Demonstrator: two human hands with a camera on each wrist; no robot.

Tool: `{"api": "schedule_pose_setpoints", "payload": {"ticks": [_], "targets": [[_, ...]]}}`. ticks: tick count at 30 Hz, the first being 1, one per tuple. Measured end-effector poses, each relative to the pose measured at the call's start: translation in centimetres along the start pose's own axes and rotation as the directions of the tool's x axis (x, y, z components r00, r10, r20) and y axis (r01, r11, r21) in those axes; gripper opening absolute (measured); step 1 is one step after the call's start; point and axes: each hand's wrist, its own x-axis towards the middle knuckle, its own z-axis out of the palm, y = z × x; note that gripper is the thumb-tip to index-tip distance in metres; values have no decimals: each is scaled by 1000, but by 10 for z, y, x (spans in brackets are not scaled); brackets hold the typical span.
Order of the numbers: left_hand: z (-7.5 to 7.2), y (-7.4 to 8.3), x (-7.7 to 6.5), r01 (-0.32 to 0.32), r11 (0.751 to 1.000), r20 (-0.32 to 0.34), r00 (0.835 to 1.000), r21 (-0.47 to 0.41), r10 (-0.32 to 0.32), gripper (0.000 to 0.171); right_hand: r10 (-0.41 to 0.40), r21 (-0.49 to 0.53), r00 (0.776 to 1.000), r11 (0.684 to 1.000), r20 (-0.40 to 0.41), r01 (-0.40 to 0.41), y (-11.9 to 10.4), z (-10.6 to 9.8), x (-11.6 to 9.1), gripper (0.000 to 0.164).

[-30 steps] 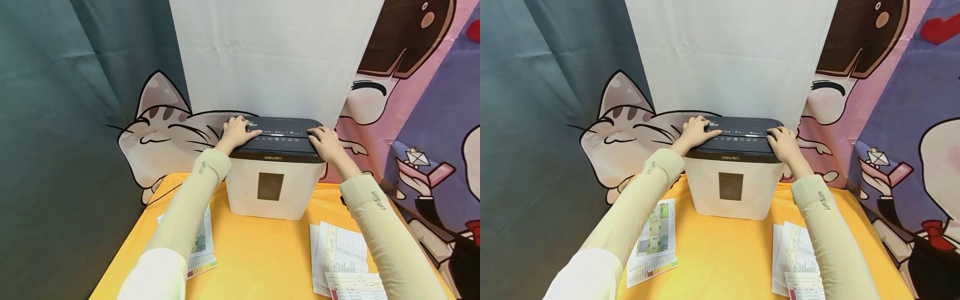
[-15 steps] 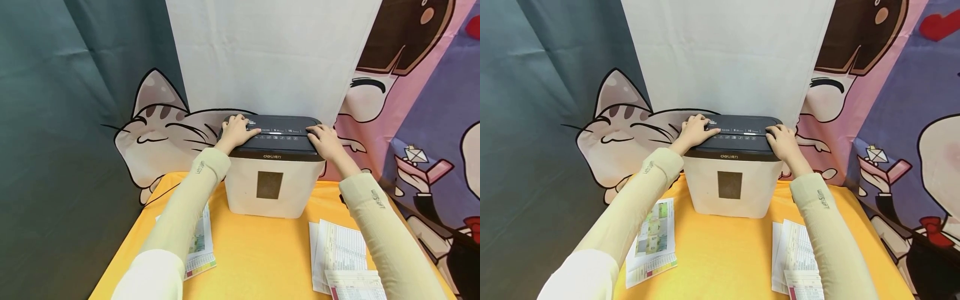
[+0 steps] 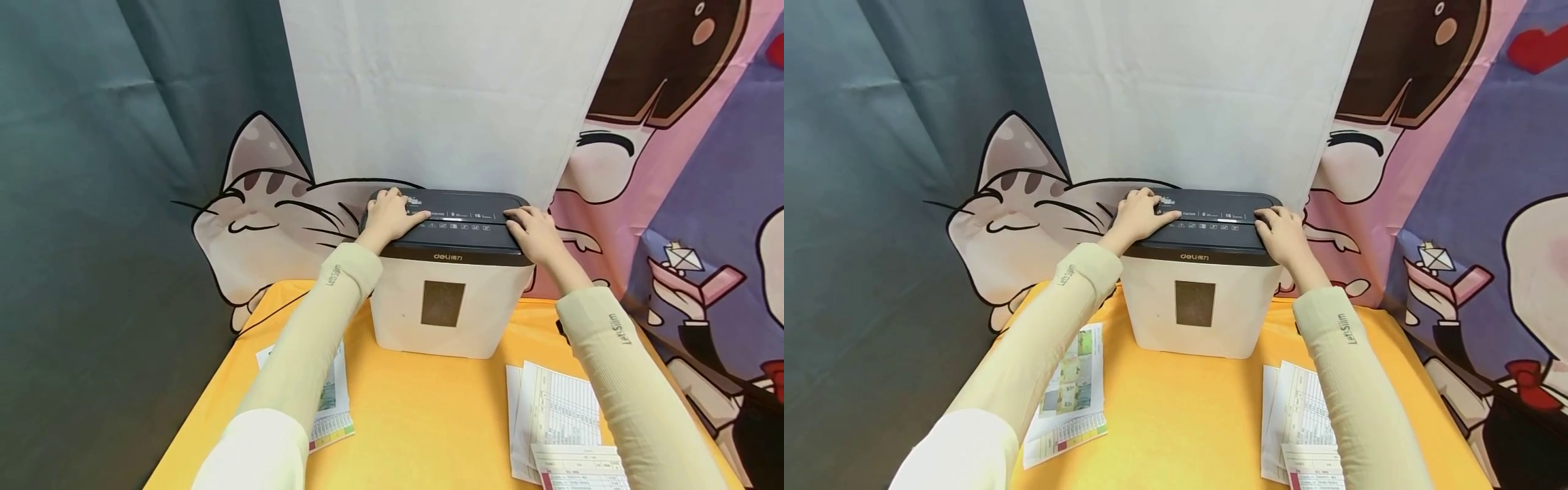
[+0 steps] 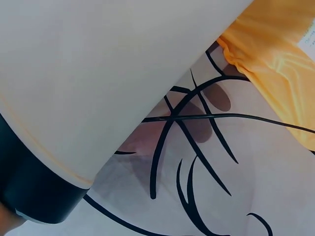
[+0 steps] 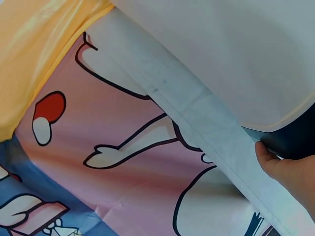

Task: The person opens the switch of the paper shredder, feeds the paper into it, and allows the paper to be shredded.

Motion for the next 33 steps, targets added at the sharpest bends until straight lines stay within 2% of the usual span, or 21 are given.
{"api": "schedule_pose_setpoints", "payload": {"ticks": [10,15,24,29,33], "targets": [[2,0,-2,1,1000,-7,1000,-13,-1,72,17,25,1000,1000,-4,-17,2,1,-2,43],[1,1,-3,5,1000,-33,999,-10,-5,68,-3,28,1000,1000,-6,3,1,0,-2,43],[1,1,-7,6,1000,-89,996,5,-5,59,-6,-52,1000,999,18,7,-6,-1,-1,43],[0,1,-9,27,1000,-165,986,-11,-28,50,-16,-155,997,988,-76,4,-13,1,-3,37],[0,2,-13,29,999,-205,978,-28,-34,43,-55,-206,981,978,-187,15,-16,4,-5,31]]}}
